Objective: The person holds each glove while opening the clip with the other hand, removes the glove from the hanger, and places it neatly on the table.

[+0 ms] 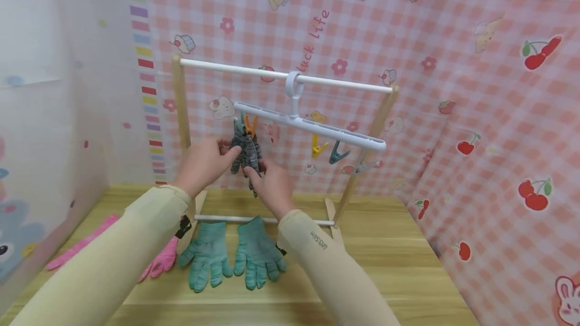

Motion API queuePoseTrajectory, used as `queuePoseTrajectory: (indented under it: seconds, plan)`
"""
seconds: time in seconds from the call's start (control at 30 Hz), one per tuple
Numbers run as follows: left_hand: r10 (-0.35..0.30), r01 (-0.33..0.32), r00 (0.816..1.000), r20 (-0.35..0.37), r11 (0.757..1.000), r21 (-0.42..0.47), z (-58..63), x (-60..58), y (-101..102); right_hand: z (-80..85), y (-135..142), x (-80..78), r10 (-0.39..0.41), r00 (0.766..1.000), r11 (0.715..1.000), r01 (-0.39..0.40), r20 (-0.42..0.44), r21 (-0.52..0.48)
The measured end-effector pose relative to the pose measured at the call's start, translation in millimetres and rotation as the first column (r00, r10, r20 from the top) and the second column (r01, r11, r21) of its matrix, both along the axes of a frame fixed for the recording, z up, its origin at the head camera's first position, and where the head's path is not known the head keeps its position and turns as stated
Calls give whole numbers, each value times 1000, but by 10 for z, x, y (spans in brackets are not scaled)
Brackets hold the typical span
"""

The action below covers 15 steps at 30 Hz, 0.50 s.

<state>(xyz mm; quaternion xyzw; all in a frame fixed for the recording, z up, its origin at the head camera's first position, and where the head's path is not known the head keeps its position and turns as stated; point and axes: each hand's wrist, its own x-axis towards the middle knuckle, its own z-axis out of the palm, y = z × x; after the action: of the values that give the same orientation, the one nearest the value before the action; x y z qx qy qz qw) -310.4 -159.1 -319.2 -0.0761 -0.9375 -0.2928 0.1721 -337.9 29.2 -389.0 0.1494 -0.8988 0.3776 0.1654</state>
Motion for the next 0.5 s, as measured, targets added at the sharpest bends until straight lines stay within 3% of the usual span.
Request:
queuePoseTrajectory:
  seconds: [0.1, 0.2, 0.37, 0.5]
  plan:
    - [42, -42, 999, -2, 999, -16, 158, -122, 135, -1, -47, -12, -59, 990, 997, 66, -131, 51]
    - [72, -73, 997, -31, 996, -41, 287, -211, 243, -29, -51, 13, -74, 978, 994, 89, -195, 68]
    - [137, -145, 985, -108, 987, -71, 385, -306, 358, -57, -15, 77, -38, 972, 993, 63, -232, 103]
    - [148, -152, 985, -93, 988, -41, 397, -342, 445, -67, 40, 111, -31, 968, 989, 65, -251, 130]
